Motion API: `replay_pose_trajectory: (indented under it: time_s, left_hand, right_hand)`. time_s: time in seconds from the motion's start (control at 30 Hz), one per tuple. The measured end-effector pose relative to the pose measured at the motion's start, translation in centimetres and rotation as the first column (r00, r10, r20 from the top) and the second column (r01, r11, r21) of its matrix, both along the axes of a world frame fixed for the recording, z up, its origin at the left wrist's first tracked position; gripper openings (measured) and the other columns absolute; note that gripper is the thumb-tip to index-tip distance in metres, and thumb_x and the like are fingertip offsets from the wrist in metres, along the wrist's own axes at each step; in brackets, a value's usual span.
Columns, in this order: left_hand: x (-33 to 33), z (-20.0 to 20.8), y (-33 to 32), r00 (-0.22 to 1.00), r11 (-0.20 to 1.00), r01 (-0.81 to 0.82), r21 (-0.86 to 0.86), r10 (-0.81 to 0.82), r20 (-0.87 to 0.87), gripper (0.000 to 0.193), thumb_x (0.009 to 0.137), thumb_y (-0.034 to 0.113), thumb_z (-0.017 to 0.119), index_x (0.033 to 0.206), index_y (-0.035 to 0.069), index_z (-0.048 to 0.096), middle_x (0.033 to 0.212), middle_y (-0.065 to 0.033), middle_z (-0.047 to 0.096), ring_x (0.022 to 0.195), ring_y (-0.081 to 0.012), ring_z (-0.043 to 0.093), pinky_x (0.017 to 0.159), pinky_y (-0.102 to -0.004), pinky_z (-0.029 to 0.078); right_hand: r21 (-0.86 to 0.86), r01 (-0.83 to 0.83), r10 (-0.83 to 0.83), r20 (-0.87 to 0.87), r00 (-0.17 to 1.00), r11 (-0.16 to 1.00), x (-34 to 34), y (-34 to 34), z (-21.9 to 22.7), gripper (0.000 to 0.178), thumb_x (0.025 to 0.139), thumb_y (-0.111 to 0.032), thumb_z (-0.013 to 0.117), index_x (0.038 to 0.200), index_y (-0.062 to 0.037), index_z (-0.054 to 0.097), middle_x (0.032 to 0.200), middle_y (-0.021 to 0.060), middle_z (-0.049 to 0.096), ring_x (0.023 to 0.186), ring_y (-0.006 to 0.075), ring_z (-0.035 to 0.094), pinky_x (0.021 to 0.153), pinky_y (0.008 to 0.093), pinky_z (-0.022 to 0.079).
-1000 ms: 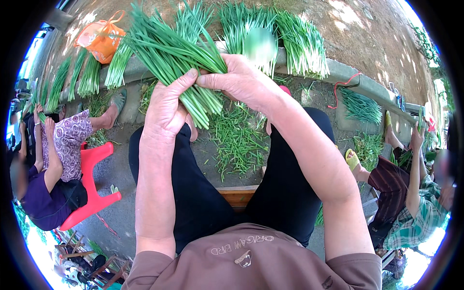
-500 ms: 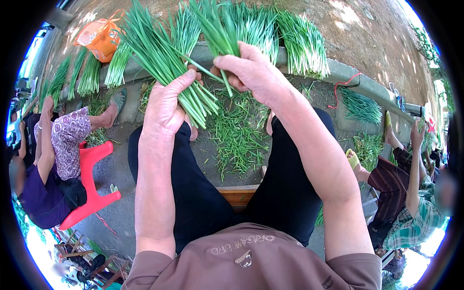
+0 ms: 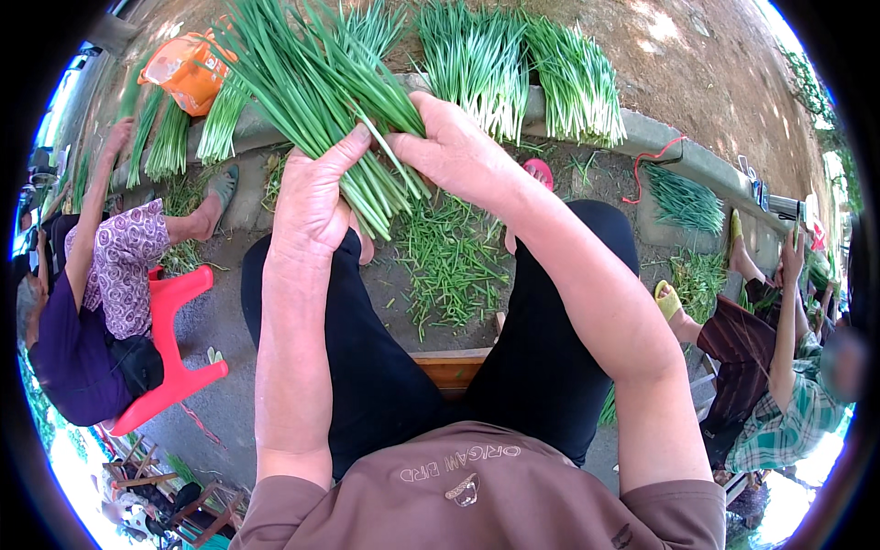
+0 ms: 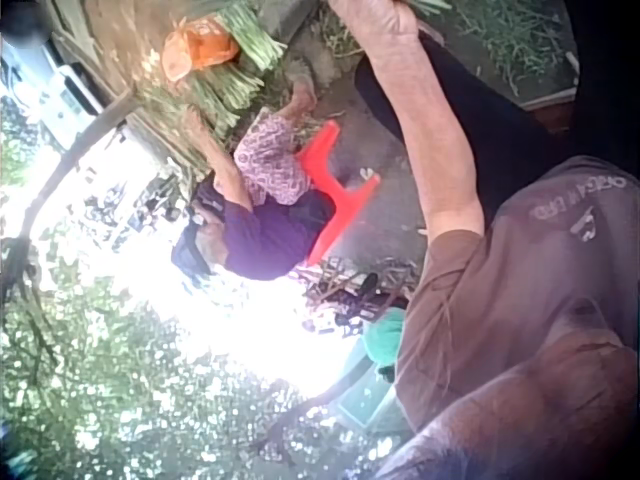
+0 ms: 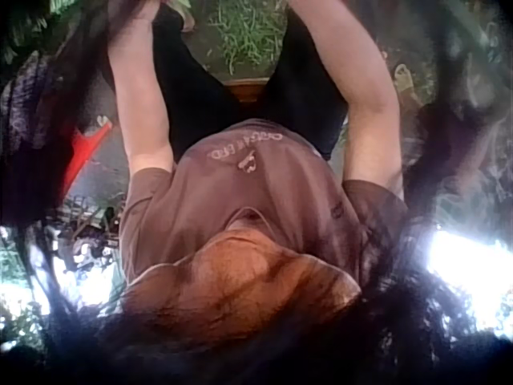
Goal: The person picks up green stalks from a large pile, bunches them together by hand, and places them into smaller organized piles on a ledge.
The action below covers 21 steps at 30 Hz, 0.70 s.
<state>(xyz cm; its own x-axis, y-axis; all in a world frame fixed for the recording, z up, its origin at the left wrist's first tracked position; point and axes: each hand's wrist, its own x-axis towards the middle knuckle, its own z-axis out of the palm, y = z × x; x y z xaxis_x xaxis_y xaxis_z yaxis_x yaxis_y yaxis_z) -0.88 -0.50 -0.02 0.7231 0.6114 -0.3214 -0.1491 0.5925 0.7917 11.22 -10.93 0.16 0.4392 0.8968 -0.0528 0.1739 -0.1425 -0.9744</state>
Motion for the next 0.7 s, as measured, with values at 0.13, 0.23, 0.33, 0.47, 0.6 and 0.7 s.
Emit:
replay_pose_trajectory:
  time_s: [0.13, 0.23, 0.33, 0.47, 0.6, 0.7]
  left_hand:
    - [0.0, -0.3, 0.0, 1.000, 0.999, 0.013, 0.036, -0.013, 0.010, 0.024, 0.083, -0.001, 0.061, 0.106, 0.004, 0.057, 0.098, -0.0047, 0.061, 0.087, -0.0142, 0.059, 0.075, -0.0298, 0.050]
    - [-0.2, -0.6, 0.3, 0.999, 0.998, 0.037, 0.044, -0.037, 0.003, 0.025, 0.082, 0.000, 0.062, 0.106, 0.004, 0.058, 0.099, -0.0045, 0.062, 0.087, -0.0137, 0.059, 0.076, -0.0293, 0.050]
    - [0.0, -0.6, 0.4, 0.999, 0.998, 0.046, 0.048, -0.046, 0.012, 0.025, 0.081, 0.001, 0.063, 0.106, 0.004, 0.058, 0.099, -0.0042, 0.061, 0.087, -0.0134, 0.059, 0.076, -0.0291, 0.049]
    - [0.3, -0.2, 0.2, 1.000, 0.997, 0.028, 0.071, -0.028, 0.003, 0.025, 0.081, 0.001, 0.063, 0.106, 0.004, 0.058, 0.098, -0.0043, 0.061, 0.087, -0.0134, 0.059, 0.076, -0.0290, 0.050]
    - [0.1, 0.2, 0.3, 0.999, 0.996, 0.052, 0.073, -0.051, -0.014, 0.026, 0.081, 0.001, 0.062, 0.106, 0.003, 0.058, 0.099, -0.0045, 0.061, 0.088, -0.0136, 0.059, 0.077, -0.0286, 0.049]
    - [0.1, 0.4, 0.6, 0.998, 0.995, 0.054, 0.086, -0.050, -0.047, 0.026, 0.081, 0.001, 0.061, 0.106, 0.002, 0.057, 0.100, -0.0045, 0.061, 0.088, -0.0136, 0.059, 0.077, -0.0284, 0.049]
  right_hand:
    - [0.015, 0.071, -0.073, 0.244, 0.967, 0.997, -0.5, 0.2, -0.5, 0.027, 0.078, -0.013, 0.052, 0.091, 0.0098, 0.045, 0.083, 0.0318, 0.058, 0.085, 0.0463, 0.056, 0.072, 0.0474, 0.046]
    - [-0.014, 0.081, -0.073, 0.307, 0.949, 0.997, -0.7, 0.1, -0.1, 0.024, 0.078, -0.012, 0.052, 0.088, 0.0073, 0.042, 0.079, 0.0300, 0.058, 0.081, 0.0468, 0.056, 0.070, 0.0490, 0.046]
    - [-0.013, 0.090, -0.078, 0.391, 0.917, 0.996, -0.9, 0.1, 0.2, 0.021, 0.078, -0.011, 0.052, 0.086, 0.0058, 0.041, 0.076, 0.0284, 0.058, 0.079, 0.0458, 0.057, 0.069, 0.0503, 0.045]
    - [-0.028, 0.104, -0.081, 0.447, 0.891, 0.994, -1.0, 0.2, 0.2, 0.021, 0.079, -0.011, 0.053, 0.087, 0.0050, 0.041, 0.072, 0.0264, 0.057, 0.075, 0.0448, 0.057, 0.066, 0.0493, 0.045]
    - [0.039, 0.127, -0.133, 0.289, 0.948, 0.991, -0.8, 0.3, -0.1, 0.025, 0.080, -0.012, 0.056, 0.090, 0.0067, 0.044, 0.078, 0.0278, 0.057, 0.079, 0.0434, 0.057, 0.068, 0.0455, 0.046]
    - [0.065, 0.094, -0.093, -0.005, 0.996, 0.994, 0.3, 0.5, -0.2, 0.029, 0.082, -0.015, 0.058, 0.094, 0.0096, 0.049, 0.084, 0.0214, 0.061, 0.082, 0.0293, 0.061, 0.072, 0.0383, 0.047]
